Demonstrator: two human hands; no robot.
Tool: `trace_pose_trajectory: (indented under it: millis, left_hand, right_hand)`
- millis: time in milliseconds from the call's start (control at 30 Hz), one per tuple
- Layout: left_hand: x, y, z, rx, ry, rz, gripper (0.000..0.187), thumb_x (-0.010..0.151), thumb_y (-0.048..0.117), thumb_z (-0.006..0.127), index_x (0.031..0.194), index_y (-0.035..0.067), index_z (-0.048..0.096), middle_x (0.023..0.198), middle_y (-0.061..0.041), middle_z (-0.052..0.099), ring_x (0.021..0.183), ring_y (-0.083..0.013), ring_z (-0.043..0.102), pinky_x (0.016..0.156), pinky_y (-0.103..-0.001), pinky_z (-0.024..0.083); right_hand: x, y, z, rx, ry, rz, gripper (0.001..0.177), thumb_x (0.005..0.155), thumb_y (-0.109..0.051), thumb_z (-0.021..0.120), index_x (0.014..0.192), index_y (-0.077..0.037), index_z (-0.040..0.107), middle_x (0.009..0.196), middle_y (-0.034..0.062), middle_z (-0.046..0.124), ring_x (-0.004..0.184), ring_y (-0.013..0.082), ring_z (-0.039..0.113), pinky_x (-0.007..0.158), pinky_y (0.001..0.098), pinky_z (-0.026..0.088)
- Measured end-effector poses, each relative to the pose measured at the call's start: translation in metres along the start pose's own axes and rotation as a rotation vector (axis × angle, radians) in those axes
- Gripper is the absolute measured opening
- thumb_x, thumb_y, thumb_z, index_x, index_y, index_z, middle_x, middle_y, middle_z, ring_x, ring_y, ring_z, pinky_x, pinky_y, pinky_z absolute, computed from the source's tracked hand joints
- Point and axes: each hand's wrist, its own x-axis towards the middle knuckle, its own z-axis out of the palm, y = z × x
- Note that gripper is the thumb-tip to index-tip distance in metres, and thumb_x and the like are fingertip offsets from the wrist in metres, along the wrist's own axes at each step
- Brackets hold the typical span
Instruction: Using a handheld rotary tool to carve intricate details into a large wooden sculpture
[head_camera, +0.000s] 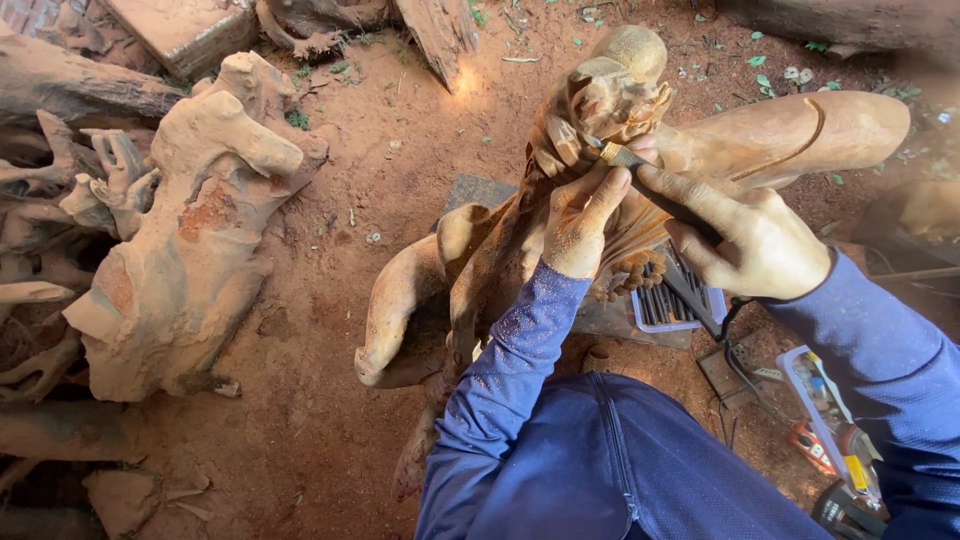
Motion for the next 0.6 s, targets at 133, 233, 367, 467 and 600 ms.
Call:
trace_pose_trajectory:
  millis: [133,233,367,467,600]
  left_hand:
    - [-0.003,0.032,0.010,0.185,-0.092,0.023,0.035,0.105,0.022,0.057,0.131,0.000,0.065,0.136,-0.015,0.065,0.134,-0.0226,0.058,0.125,-0.037,0.042]
    - [-0.004,0.027,0.007,0.156,-0.060,0.014,0.032,0.104,0.024,0.060,0.122,-0.001,0.070,0.129,-0.015,0.069,0.128,-0.0238,0.062,0.121,-0.036,0.045]
    - [-0.003,0.029,0.005,0.197,-0.077,0.067,0.031,0.104,0.027,0.062,0.121,0.003,0.071,0.129,-0.012,0.069,0.128,-0.0227,0.062,0.122,-0.037,0.045]
    - [-0.001,0.025,0.001,0.303,-0.094,0.061,0.033,0.104,0.026,0.058,0.126,0.004,0.068,0.134,-0.013,0.067,0.134,-0.0216,0.058,0.125,-0.036,0.040]
    - [-0.002,0.024,0.000,0.155,-0.065,0.026,0.030,0.102,0.027,0.064,0.118,0.002,0.073,0.128,-0.012,0.069,0.128,-0.0220,0.061,0.120,-0.036,0.045]
  right_hand:
    - [-0.001,-0.001,0.006,0.049,0.056,-0.039,0.067,0.087,0.002,0.056,0.153,-0.002,0.047,0.129,0.0195,0.069,0.114,0.0345,0.069,0.100,0.0386,0.054]
    - [0.003,-0.005,0.006,0.062,0.064,-0.052,0.063,0.088,0.002,0.056,0.151,-0.001,0.049,0.134,0.0215,0.067,0.120,0.0363,0.068,0.104,0.0394,0.052]
    - [0.002,-0.004,0.008,0.055,0.047,-0.020,0.065,0.088,0.000,0.059,0.152,-0.006,0.049,0.137,0.0176,0.067,0.115,0.0345,0.069,0.100,0.0378,0.053]
    - [0.002,-0.005,0.009,0.072,0.086,-0.048,0.063,0.088,0.003,0.056,0.151,-0.001,0.049,0.138,0.0201,0.066,0.124,0.0343,0.067,0.106,0.0388,0.052]
    - [0.005,-0.010,0.008,0.067,0.075,-0.025,0.061,0.090,-0.002,0.057,0.150,-0.003,0.050,0.142,0.0213,0.063,0.130,0.0364,0.063,0.112,0.0421,0.047]
